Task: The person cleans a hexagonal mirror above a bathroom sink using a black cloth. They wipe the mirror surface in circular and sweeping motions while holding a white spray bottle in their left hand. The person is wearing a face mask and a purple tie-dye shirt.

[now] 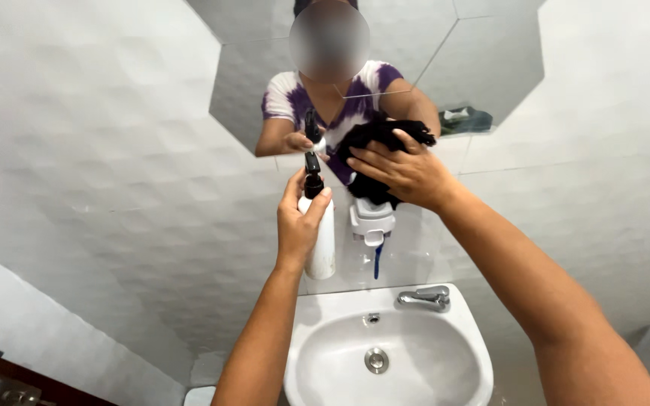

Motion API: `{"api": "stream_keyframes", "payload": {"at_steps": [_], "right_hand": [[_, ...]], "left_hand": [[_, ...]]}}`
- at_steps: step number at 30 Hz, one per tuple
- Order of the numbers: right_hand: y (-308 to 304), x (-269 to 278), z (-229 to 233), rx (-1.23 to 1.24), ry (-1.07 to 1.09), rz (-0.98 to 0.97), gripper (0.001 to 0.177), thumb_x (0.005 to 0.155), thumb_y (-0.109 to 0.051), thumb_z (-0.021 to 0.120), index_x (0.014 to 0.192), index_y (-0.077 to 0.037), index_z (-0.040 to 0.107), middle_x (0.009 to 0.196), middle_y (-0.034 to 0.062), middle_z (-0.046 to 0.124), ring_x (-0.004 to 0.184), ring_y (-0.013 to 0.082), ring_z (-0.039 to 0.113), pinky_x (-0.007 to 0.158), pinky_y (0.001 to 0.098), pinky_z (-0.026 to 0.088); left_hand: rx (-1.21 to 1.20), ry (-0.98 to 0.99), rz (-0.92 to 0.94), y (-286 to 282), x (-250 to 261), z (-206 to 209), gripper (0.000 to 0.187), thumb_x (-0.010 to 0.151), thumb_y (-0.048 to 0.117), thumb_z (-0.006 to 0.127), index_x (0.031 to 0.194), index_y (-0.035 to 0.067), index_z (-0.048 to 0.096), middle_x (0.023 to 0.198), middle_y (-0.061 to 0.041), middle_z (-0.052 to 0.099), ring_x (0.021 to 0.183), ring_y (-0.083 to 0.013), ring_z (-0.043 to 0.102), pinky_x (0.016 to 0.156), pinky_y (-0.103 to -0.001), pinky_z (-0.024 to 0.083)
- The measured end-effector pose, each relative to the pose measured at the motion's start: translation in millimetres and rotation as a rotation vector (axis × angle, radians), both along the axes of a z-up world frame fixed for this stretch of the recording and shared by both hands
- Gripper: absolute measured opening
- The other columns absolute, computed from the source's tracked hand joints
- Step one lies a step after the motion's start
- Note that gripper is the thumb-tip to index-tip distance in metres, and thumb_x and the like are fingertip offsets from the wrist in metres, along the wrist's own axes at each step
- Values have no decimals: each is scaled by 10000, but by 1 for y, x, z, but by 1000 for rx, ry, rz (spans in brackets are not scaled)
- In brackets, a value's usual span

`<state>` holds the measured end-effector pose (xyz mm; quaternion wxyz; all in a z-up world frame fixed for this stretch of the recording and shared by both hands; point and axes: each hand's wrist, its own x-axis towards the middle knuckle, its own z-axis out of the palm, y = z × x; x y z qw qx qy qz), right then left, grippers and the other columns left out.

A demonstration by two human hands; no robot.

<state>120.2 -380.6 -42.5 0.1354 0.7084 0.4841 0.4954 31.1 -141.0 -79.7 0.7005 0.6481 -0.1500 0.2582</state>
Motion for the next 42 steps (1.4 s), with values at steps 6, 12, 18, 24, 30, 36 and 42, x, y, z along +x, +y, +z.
{"api": "stream_keyframes", "payload": {"at_steps": [6, 12, 18, 24, 30, 36, 42], "right_hand": [[-60, 0, -5, 181, -113, -272, 644, 866, -239, 709, 1490, -197, 560, 1533, 17, 570, 1432, 190, 508, 1254, 507, 142], [-78, 30, 42, 770, 114, -271, 867, 1023, -400, 750, 1665, -33, 297, 1702, 222, 335, 1582, 387, 300, 1252, 642, 96], [-40, 34, 10, 744, 222, -181, 892, 901, -443, 771, 1610, -116, 340, 1672, 230, 293, 1549, 434, 259, 1174, 699, 136], [-98, 20, 2, 284, 54, -296, 884, 781, -431, 799, 1577, -266, 453, 1625, 57, 427, 1534, 276, 382, 1256, 575, 75], [-112, 40, 48, 645, 35, -367, 952, 925, -570, 784, 1666, -177, 334, 1700, 151, 347, 1561, 337, 322, 1261, 579, -6], [-73, 41, 30, 819, 75, -278, 1031, 931, -668, 722, 1653, -98, 256, 1693, 187, 272, 1569, 377, 249, 1241, 615, -13], [-76, 33, 25, 491, -98, -342, 894, 956, -614, 732, 1652, -190, 365, 1684, 94, 379, 1573, 275, 309, 1273, 574, -44]], "left_hand": [[155, -41, 29, -12, -9, 24, 502, 913, 171, 696, 1381, 10, 616, 1105, -94, 683, 1048, -153, 636, 952, -298, 517], [123, -47, -39, -45, -4, 59, 520, 898, 186, 697, 1378, 28, 578, 1123, -68, 685, 1041, -142, 655, 920, -287, 528], [13, -29, -167, -80, 7, 67, 545, 893, 186, 706, 1390, 9, 574, 1075, -77, 656, 933, -149, 626, 812, -292, 537], [47, -162, -156, -101, 17, 70, 514, 918, 163, 708, 1381, -6, 565, 1137, -59, 670, 1027, -122, 627, 908, -266, 514], [53, -153, -147, -112, 24, 80, 467, 922, 151, 702, 1347, -9, 591, 1078, -49, 674, 992, -118, 631, 895, -264, 519], [45, -160, -127, -123, 22, 78, 483, 922, 146, 705, 1362, -8, 578, 1125, -56, 677, 1038, -126, 621, 935, -265, 504], [54, -172, -82, -128, 10, 80, 534, 918, 160, 709, 1401, -8, 552, 1160, -70, 671, 1080, -137, 622, 969, -267, 501]]}}
